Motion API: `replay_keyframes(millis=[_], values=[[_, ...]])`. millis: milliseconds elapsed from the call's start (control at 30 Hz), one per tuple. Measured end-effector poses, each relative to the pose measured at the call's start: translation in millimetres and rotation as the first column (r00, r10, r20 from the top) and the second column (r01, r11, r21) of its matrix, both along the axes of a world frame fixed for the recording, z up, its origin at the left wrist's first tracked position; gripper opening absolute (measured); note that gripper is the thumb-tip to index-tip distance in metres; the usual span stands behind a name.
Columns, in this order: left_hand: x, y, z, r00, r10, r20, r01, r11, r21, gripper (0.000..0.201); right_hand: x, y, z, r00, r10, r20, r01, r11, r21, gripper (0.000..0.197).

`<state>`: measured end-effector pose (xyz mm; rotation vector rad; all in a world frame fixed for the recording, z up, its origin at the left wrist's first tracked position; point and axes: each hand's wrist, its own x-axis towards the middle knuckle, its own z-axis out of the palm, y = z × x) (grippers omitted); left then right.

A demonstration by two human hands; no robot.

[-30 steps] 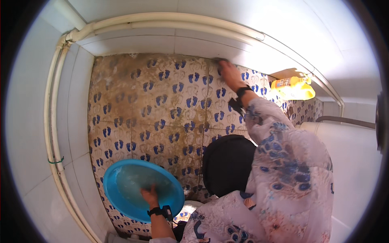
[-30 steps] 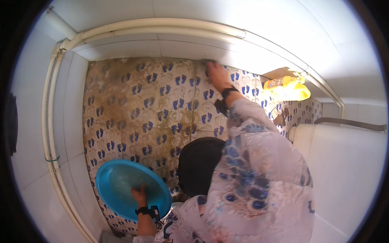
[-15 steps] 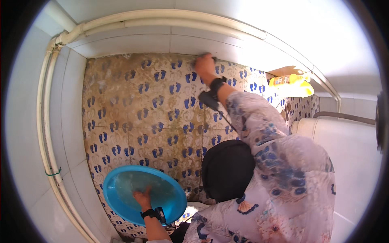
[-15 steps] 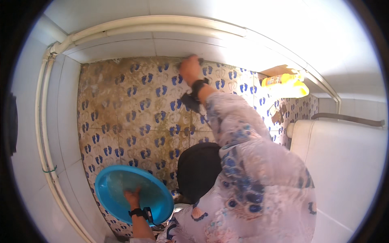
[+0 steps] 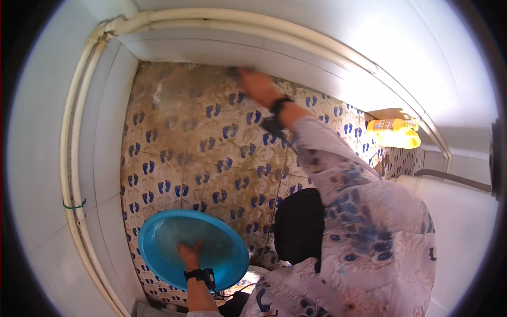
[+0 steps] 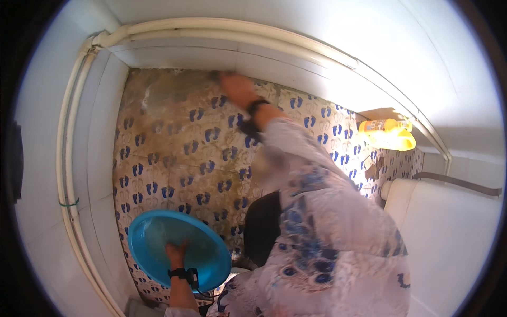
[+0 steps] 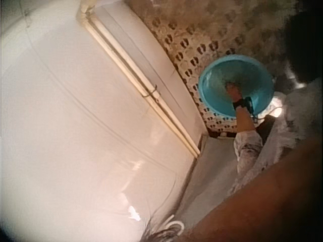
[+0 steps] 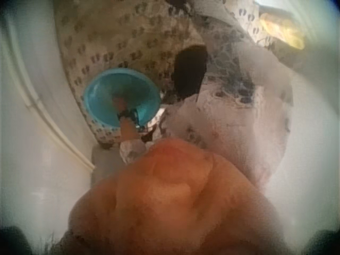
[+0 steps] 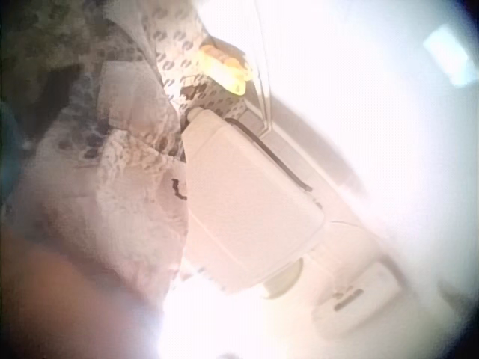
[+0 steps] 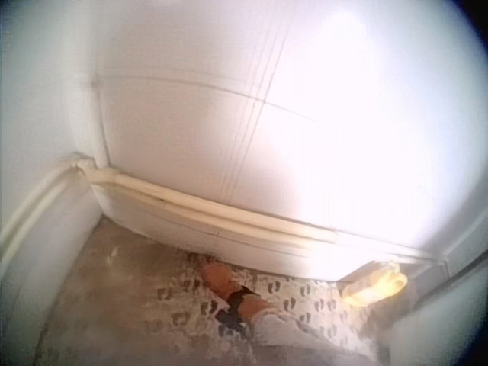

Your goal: The person scrubs a tiled floor using a hand brush. They pour water from a blue plastic bowl onto the tiles and then use the brush to scrub the surface.

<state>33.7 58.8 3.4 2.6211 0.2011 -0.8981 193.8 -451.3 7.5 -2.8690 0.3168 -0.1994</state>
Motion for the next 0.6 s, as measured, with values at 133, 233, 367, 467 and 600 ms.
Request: replay_keyframes(millis=[133,233,367,467,600], values=[[-2.0,-6.9,19.5,0.990,0.141,-0.012,-0.141,0.971,-0.191,0.054,-94.5,-41.9,-3.1,0.908,-0.353,-0.227,0.364,0.931,0.007,0.030],[-10.4,-2.4,2.6,0.992,-0.022,0.127,0.015,0.998,0.058,0.053,-99.4,-38.6,-18.7,0.907,-0.417,-0.058,0.421,0.903,0.085,0.035],[-6.0,-12.4,13.7,0.994,0.084,0.070,-0.083,0.996,-0.012,0.059,-13.5,25.1,-36.0,0.952,-0.270,0.146,0.270,0.963,0.024,0.027],[-7.3,-13.2,5.0,1.000,0.026,0.017,-0.028,0.994,0.107,0.062,80.7,51.3,-29.4,0.997,-0.075,-0.010,0.073,0.988,-0.138,0.021],[-9.9,-13.7,8.0,0.998,-0.033,0.044,0.023,0.976,0.215,0.068,131.0,91.4,1.5,0.981,-0.126,-0.148,0.142,0.984,0.105,0.020]])
